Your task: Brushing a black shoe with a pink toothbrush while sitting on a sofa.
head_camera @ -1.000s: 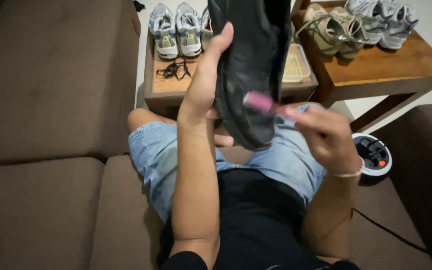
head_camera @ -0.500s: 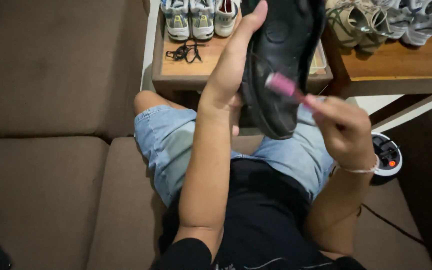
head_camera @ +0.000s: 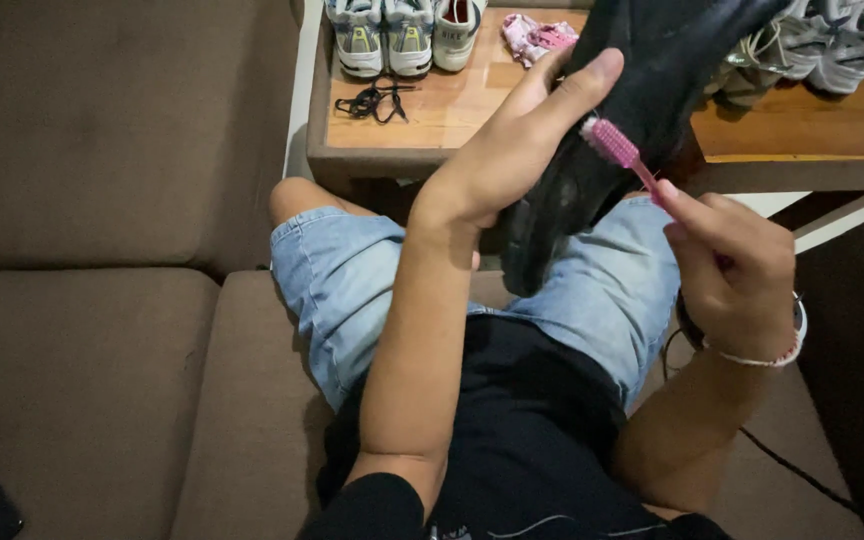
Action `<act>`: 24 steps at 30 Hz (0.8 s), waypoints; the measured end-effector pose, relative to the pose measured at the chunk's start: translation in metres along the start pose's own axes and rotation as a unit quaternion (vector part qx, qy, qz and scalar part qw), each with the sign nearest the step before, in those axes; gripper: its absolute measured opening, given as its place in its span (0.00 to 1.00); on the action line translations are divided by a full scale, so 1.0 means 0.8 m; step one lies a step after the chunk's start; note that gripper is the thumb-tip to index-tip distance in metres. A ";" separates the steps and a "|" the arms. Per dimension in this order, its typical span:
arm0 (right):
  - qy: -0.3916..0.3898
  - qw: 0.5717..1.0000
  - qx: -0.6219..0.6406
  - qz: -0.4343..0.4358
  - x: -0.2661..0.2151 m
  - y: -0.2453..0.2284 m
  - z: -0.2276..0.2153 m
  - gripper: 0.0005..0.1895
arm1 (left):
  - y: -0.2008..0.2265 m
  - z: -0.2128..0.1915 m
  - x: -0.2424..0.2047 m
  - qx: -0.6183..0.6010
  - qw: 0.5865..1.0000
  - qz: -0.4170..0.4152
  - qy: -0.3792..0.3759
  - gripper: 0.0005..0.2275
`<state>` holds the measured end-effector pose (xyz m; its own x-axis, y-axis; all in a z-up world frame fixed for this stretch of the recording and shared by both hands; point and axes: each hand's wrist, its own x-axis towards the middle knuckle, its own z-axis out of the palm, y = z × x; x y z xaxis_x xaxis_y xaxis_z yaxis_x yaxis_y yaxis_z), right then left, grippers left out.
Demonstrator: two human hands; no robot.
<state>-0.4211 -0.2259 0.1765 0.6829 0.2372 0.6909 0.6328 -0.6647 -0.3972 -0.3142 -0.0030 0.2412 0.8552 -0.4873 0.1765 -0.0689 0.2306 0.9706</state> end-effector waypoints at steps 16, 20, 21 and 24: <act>0.026 0.999 -0.023 -0.017 0.004 0.003 -0.002 0.16 | -0.002 -0.001 0.003 -0.090 0.995 0.035 -0.007 0.35; 0.000 1.000 0.008 -0.013 -0.004 0.007 -0.005 0.17 | -0.029 -0.010 0.020 -0.195 0.979 0.063 -0.015 0.25; 0.016 1.000 0.004 -0.011 -0.005 0.010 -0.004 0.16 | -0.038 -0.011 0.026 -0.240 0.965 0.105 -0.013 0.19; -0.109 0.990 0.089 -0.007 -0.011 0.017 -0.013 0.21 | -0.026 -0.012 0.025 -0.246 0.965 0.088 0.024 0.22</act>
<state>-0.4224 -0.2444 0.1716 0.7243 0.4052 0.5579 0.6833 -0.5301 -0.5021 -0.2906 -0.0093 0.2227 0.8760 -0.3674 0.3123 0.0274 0.6846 0.7284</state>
